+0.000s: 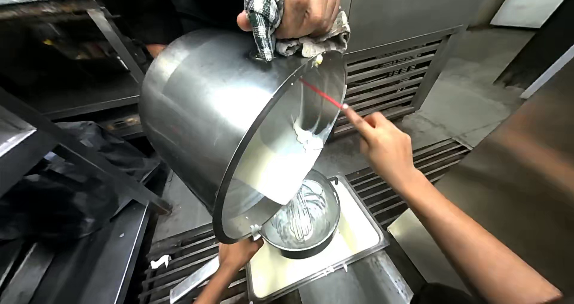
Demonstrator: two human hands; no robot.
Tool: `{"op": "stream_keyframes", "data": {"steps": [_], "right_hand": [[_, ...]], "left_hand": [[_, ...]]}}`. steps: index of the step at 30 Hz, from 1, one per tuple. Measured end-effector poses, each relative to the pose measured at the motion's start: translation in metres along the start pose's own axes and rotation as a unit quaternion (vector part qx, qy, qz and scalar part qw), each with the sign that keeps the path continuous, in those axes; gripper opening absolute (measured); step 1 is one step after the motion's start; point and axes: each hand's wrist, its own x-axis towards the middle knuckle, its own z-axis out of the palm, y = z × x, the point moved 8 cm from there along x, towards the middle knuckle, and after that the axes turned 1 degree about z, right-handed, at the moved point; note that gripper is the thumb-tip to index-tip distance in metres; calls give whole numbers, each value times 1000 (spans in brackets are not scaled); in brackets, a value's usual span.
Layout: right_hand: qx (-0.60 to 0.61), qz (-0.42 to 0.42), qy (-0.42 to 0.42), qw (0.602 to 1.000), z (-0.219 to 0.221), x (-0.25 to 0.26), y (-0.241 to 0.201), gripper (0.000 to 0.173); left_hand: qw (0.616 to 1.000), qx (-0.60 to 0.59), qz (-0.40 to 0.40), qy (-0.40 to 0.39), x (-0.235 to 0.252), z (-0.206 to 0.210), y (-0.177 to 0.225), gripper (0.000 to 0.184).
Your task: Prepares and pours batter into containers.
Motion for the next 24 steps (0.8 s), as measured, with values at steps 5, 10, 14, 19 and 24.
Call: {"op": "stream_keyframes", "data": {"steps": [5,10,14,19,24], "right_hand": [[-22,112,-118,987,32,5,4,64],[12,49,-107,993,34,11,-34,53],[17,-9,38,999,2,59,-43,58],[50,147,-204,967,56,32,-35,49],[85,-12,-56,995,25,59,-77,31]], "left_hand": [[1000,14,-6,-9,-3,-1,3,52],[1000,18,-15,-3,-2,-4,1,54],[999,33,-21,9,-9,-5,8,52],[999,22,-2,32,-3,-1,0,48],[998,-5,11,59,13,11,-15,55]]}}
